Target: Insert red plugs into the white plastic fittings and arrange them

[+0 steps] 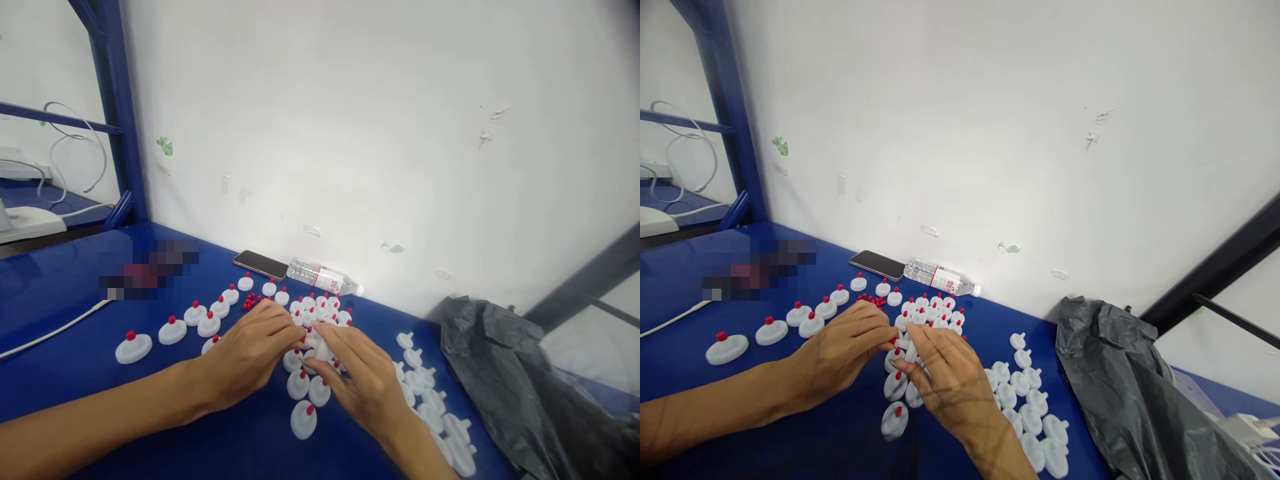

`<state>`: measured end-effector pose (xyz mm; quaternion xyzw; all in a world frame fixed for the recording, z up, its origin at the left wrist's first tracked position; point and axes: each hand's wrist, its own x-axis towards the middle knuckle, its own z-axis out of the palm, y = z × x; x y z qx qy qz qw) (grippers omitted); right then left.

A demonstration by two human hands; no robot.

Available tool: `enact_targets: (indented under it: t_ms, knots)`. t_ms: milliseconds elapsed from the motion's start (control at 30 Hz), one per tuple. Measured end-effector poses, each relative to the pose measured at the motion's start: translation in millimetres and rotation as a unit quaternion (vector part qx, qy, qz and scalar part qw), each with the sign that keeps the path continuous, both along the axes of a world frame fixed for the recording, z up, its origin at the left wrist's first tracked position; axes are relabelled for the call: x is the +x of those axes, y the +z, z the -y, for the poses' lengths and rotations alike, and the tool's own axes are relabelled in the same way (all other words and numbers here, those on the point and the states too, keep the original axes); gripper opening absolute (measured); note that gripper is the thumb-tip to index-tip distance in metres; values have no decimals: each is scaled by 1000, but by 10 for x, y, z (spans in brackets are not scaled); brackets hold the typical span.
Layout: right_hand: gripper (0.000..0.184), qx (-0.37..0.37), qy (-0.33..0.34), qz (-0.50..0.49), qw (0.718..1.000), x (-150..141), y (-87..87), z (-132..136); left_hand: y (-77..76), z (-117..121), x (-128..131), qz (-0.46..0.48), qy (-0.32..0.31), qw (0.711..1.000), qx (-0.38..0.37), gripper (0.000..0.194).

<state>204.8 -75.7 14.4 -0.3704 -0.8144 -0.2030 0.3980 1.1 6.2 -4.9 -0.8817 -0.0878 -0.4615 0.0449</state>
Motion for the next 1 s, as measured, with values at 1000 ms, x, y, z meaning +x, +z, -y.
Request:
enact_targets:
  t_ms: [1000]
  knots:
    - [25, -23, -167, -13, 986, 467, 180, -74, 113, -152, -63, 21, 65, 996, -65, 25]
